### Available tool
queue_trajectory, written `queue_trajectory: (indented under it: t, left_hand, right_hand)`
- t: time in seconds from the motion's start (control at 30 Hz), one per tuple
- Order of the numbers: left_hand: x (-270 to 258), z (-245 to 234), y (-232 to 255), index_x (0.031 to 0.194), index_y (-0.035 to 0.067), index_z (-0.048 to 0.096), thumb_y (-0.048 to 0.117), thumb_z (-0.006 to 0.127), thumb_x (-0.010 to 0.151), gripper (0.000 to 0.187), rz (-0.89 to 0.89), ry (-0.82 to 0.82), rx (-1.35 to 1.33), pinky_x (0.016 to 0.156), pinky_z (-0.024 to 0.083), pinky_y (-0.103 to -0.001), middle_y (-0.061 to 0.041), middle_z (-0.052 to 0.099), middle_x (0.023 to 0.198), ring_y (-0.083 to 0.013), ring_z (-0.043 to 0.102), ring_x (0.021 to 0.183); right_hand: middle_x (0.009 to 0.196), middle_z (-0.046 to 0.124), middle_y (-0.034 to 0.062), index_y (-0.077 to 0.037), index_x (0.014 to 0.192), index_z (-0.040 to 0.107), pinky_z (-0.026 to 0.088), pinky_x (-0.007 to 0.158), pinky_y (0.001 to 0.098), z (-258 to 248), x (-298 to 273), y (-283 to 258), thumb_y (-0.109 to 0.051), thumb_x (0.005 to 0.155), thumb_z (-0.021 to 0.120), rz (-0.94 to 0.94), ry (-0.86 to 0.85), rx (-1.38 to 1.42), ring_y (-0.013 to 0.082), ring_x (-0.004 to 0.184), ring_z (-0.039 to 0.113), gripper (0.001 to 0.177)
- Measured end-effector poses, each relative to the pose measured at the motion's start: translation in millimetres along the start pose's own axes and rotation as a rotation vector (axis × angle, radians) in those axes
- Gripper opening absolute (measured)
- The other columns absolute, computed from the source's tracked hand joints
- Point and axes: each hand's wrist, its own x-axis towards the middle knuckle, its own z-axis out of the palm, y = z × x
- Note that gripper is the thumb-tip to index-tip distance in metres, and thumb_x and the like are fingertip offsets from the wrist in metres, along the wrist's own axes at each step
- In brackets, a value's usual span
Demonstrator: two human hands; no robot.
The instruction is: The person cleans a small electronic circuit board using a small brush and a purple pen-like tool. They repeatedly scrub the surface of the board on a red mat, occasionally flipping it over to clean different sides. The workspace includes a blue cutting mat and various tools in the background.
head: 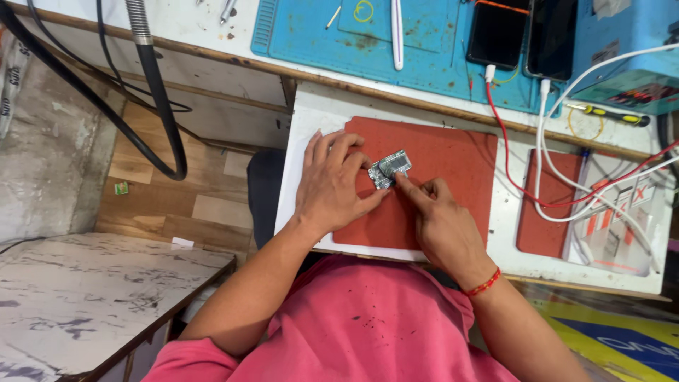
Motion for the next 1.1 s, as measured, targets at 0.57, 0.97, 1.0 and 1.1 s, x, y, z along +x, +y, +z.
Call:
queue_trajectory:
  t: [0.57, 0.97, 1.0, 1.1]
  left_hand:
    - [2, 3, 1, 0.095, 0.011, 0.069, 0.041, 0.091, 0.07, 0.045, -0.01, 0.0, 0.014, 0.12, 0.024, -0.059, -0.009, 0.055, 0.128, -0.0319, 0.046, 0.132]
    - [3, 1, 3, 0.096, 0.011, 0.069, 0.041, 0.09, 0.069, 0.046, -0.009, 0.006, 0.0, 0.12, 0.025, -0.059, -0.008, 0.055, 0.127, -0.032, 0.046, 0.131]
    - [5, 0, 3, 0.096, 0.011, 0.069, 0.041, 0.09, 0.069, 0.046, 0.0, 0.022, -0.001, 0.121, 0.025, -0.058, -0.008, 0.055, 0.128, -0.032, 0.047, 0.132]
    - [5, 2, -1, 0.093, 0.012, 0.069, 0.043, 0.091, 0.068, 0.046, -0.039, -0.028, 0.0, 0.119, 0.024, -0.059, -0.008, 0.056, 0.126, -0.032, 0.047, 0.129]
  right_hand:
    - [0.111, 0.062, 0.0189, -0.02, 0.146, 0.058, 0.055, 0.071, 0.0521, -4, 7, 8, 0.001, 0.092, 0.051, -0.017, 0.092, 0.049, 0.043, 0.083, 0.067, 0.059]
    - [0.109, 0.062, 0.0191, -0.023, 0.143, 0.06, 0.055, 0.071, 0.0524, -2, 5, 6, -0.002, 0.09, 0.054, -0.059, -0.084, 0.068, 0.0429, 0.083, 0.068, 0.057]
    - [0.11, 0.062, 0.0192, -0.023, 0.143, 0.06, 0.055, 0.071, 0.0524, -3, 10, 7, -0.001, 0.089, 0.053, -0.043, -0.051, 0.06, 0.0429, 0.083, 0.068, 0.058]
    - [0.11, 0.061, 0.0196, -0.021, 0.144, 0.06, 0.055, 0.072, 0.0526, -3, 8, 12, 0.001, 0.088, 0.052, 0.0, -0.011, 0.035, 0.043, 0.082, 0.067, 0.06]
